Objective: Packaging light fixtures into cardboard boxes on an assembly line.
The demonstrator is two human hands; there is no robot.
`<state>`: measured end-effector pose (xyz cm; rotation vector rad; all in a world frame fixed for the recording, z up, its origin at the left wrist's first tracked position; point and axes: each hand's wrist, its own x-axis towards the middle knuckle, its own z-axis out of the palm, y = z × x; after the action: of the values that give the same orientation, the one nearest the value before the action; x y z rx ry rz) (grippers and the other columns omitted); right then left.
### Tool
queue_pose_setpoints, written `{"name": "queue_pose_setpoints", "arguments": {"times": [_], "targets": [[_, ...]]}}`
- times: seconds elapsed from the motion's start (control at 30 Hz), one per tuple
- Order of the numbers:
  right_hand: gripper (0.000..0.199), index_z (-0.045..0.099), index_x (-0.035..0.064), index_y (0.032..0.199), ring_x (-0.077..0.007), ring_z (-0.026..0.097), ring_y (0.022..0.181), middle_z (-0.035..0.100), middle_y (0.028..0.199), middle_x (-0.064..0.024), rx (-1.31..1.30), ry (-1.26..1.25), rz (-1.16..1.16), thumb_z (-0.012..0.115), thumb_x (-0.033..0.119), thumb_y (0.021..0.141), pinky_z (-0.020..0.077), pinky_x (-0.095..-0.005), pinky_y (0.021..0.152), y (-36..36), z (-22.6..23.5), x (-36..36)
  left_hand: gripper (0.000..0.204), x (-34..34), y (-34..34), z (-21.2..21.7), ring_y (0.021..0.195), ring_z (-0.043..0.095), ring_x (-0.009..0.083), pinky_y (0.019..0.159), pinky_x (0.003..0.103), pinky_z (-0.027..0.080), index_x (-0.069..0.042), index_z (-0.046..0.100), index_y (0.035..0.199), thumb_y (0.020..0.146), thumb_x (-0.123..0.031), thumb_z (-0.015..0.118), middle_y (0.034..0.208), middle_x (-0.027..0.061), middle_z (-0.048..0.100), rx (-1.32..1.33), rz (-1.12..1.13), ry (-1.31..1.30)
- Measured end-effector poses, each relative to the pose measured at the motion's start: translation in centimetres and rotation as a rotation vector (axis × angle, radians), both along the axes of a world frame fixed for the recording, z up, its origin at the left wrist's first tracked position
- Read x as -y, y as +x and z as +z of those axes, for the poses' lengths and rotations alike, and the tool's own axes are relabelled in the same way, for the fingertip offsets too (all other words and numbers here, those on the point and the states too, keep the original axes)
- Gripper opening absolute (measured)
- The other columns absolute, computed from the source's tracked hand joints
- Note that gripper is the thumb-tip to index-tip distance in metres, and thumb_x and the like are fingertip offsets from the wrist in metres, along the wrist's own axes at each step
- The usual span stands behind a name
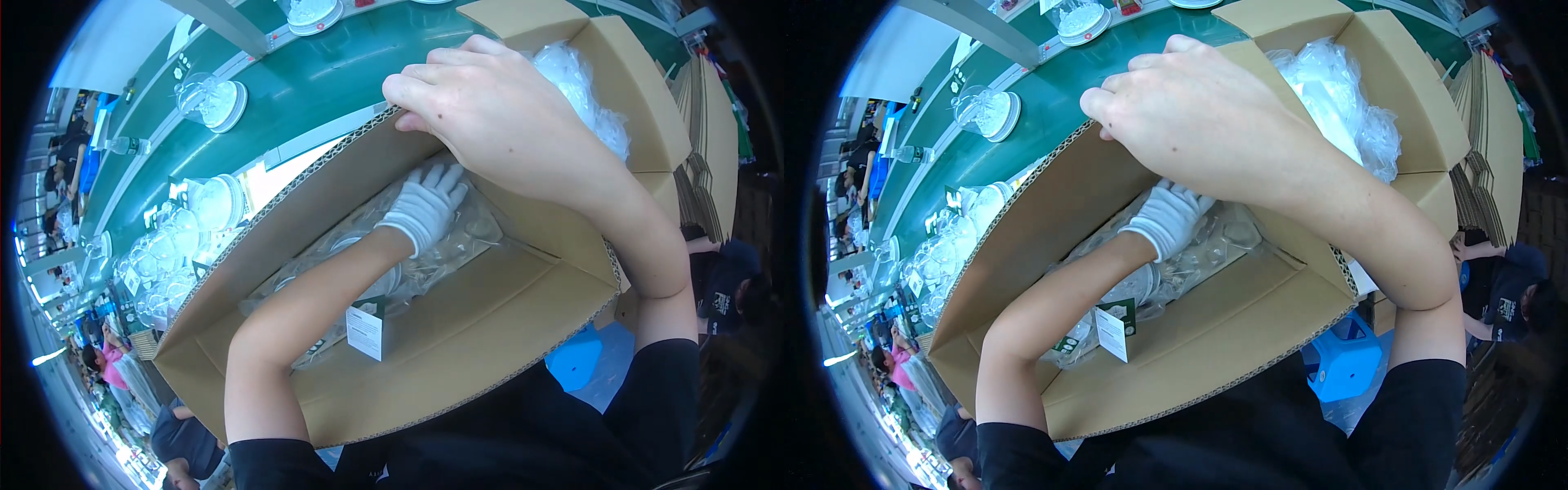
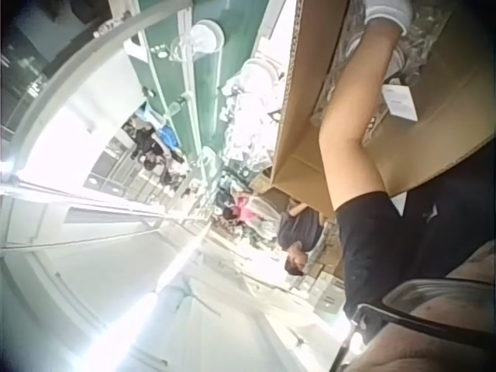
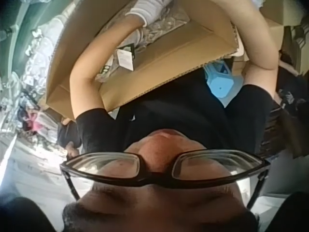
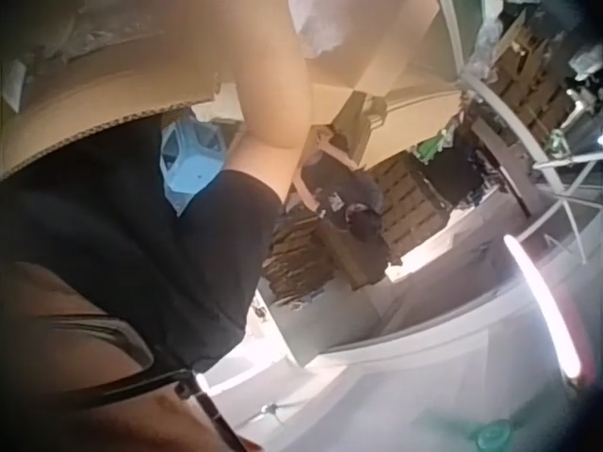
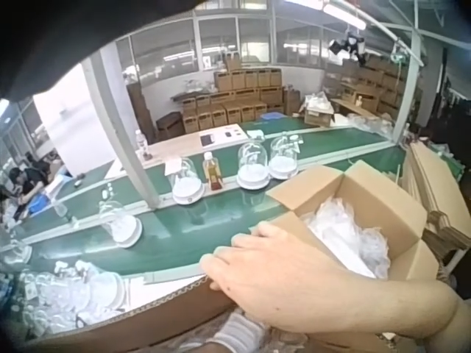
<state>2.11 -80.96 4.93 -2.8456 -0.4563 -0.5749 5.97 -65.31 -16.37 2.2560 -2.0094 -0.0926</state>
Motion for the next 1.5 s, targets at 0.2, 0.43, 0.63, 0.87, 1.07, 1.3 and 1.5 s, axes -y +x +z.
{"name": "queue_pose_setpoints", "arguments": {"times": [0.2, 0.43, 0.63, 0.87, 1.07, 1.3, 1.5], "targets": [[0.011, 0.063, 0.0087, 0.091, -0.0248, 0.067, 0.088, 0.069, 0.084, -0.0066, -0.005, -0.059, -0.009, 0.06, 0.019, 0.094, 0.0455, -0.0401, 0.077, -0.1, 0.3, 0.3, 0.012, -0.2, 1.3, 4.8, 0.085, 0.067, 0.0266, 0.068, 0.041, 0.053, -0.009, 0.066, 0.093, 0.084, -0.012, 0.057, 0.093, 0.01, 0.067, 0.157, 0.147, -0.124], [0.016, 0.061, 0.0094, 0.098, -0.0256, 0.064, 0.095, 0.066, 0.09, -0.0076, -0.061, -0.056, 0.022, 0.058, 0.025, 0.097, 0.0433, -0.0397, 0.081, 0.3, 0.8, 0.3, 0.007, -5.7, -1.4, 16.9, 0.062, 0.068, 0.0343, 0.058, 0.046, 0.055, -0.006, 0.065, 0.082, 0.08, -0.01, 0.06, 0.067, 0.0136, 0.066, 0.003, -0.256, 0.389], [0.045, 0.061, 0.0028, 0.126, -0.0314, 0.062, 0.112, 0.067, 0.117, -0.0171, -0.514, 0.22, -0.029, 0.059, 0.038, 0.098, 0.0461, -0.0397, 0.098, 2.0, 4.3, 0.4, 0.035, -12.7, 1.5, 27.9, 0.09, 0.067, 0.0319, 0.073, 0.041, 0.056, -0.007, 0.064, 0.111, 0.076, -0.011, 0.068, 0.105, 0.0097, 0.067, -0.217, -0.151, -0.229], [0.035, 0.065, 0.0067, 0.118, -0.0359, 0.064, 0.106, 0.069, 0.109, -0.0176, -0.501, -0.034, 0.0, 0.057, 0.035, 0.099, 0.0514, -0.0447, 0.089, 15.5, 4.7, -2.2, 0.046, -19.7, 7.8, 27.4, 0.107, 0.063, 0.0405, 0.093, 0.047, 0.05, -0.002, 0.061, 0.125, 0.095, -0.037, 0.062, 0.117, 0.0227, 0.065, -0.134, 0.384, 0.015], [0.032, 0.068, 0.0049, 0.112, -0.036, 0.068, 0.105, 0.071, 0.11, -0.0162, -0.408, -0.228, 0.036, 0.065, 0.029, 0.092, 0.0549, -0.0484, 0.086, 34.9, -2.3, -7.9, 0.032, -19.4, 8.9, 25.6, 0.077, 0.07, 0.037, 0.069, 0.046, 0.055, -0.008, 0.065, 0.113, 0.098, -0.036, 0.059, 0.086, 0.0178, 0.07, -0.235, 0.457, 0.138], [0.032, 0.063, 0.0032, 0.119, -0.0361, 0.062, 0.118, 0.055, 0.134, -0.0181, -0.4, -0.283, -0.024, 0.064, 0.007, 0.086, 0.0545, -0.0473, 0.092, 47.5, -11.2, -10.1, 0.032, -19.6, 11.3, 24.2, 0.074, 0.068, 0.0341, 0.064, 0.045, 0.054, -0.006, 0.055, 0.107, 0.099, -0.036, 0.057, 0.08, 0.0141, 0.066, -0.241, 0.329, 0.104], [0.038, 0.06, 0.0037, 0.117, -0.0375, 0.065, 0.11, 0.064, 0.117, -0.0203, -0.326, -0.144, -0.108, 0.072, 0.027, 0.09, 0.0547, -0.0496, 0.088, 47.2, -13.6, -9.1, 0.031, -19.9, 11.8, 24.0, 0.075, 0.069, 0.0338, 0.064, 0.044, 0.054, -0.005, 0.056, 0.105, 0.1, -0.036, 0.057, 0.085, 0.0146, 0.066, -0.285, 0.357, 0.115]]}}
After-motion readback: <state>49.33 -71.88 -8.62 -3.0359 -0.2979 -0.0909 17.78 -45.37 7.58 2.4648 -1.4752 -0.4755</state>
